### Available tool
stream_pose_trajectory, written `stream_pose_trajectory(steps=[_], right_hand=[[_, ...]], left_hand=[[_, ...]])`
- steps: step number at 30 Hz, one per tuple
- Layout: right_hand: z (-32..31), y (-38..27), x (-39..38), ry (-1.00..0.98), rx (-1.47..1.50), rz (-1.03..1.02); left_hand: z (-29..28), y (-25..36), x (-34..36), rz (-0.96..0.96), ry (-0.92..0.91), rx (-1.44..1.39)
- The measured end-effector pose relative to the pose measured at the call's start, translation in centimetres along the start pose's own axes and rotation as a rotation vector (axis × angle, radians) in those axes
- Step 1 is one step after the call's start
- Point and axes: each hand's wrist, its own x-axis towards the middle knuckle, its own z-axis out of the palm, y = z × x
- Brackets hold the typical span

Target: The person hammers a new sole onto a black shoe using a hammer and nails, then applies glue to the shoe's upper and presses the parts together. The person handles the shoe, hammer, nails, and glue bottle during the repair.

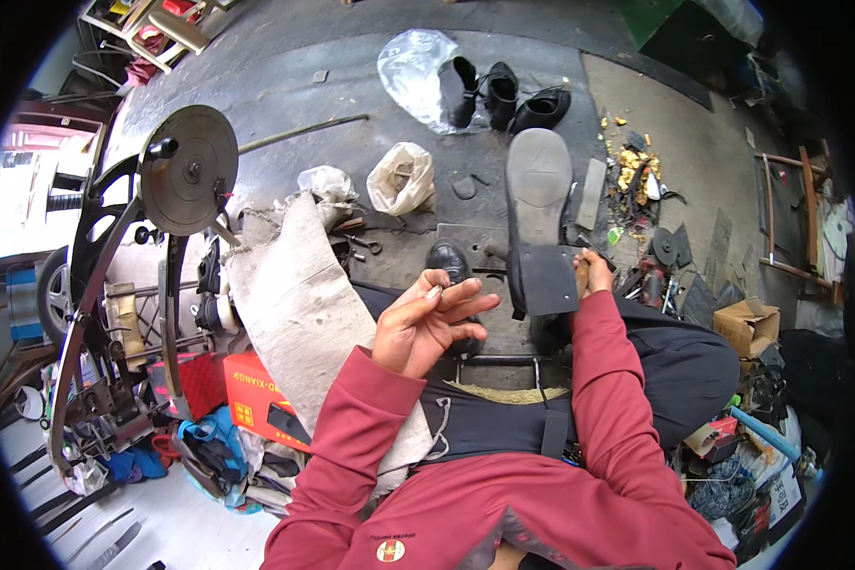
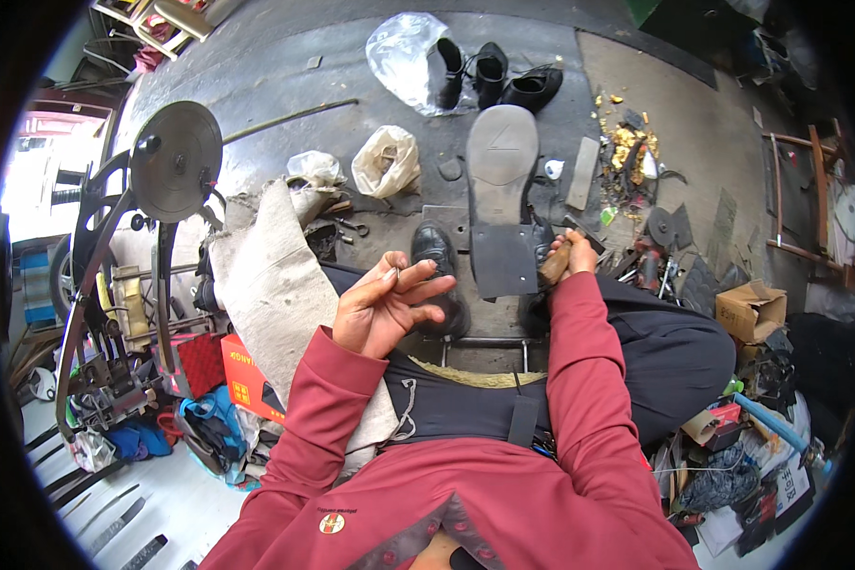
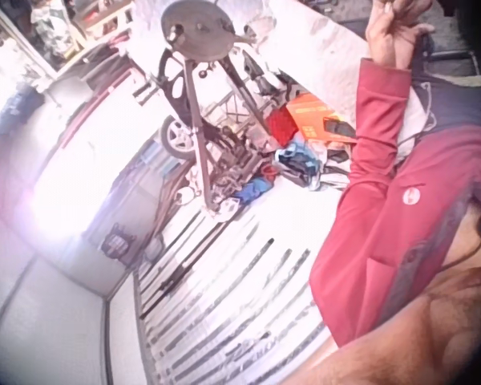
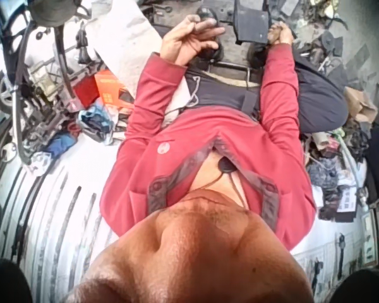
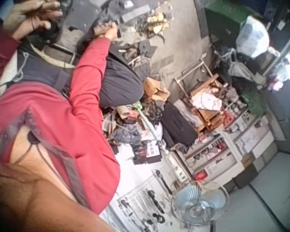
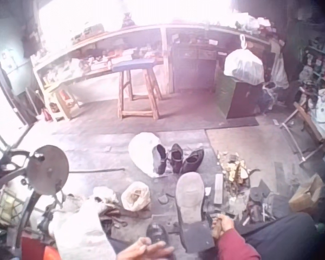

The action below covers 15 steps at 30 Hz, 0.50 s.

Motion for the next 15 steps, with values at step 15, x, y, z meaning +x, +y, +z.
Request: stream_pose_trajectory(steps=[15], right_hand=[[0.1, 1.1, 1.2, 0.118, -0.344, -0.05]], left_hand=[[-1.1, 0.1, 0.8, 0.169, 0.133, 0.103]])
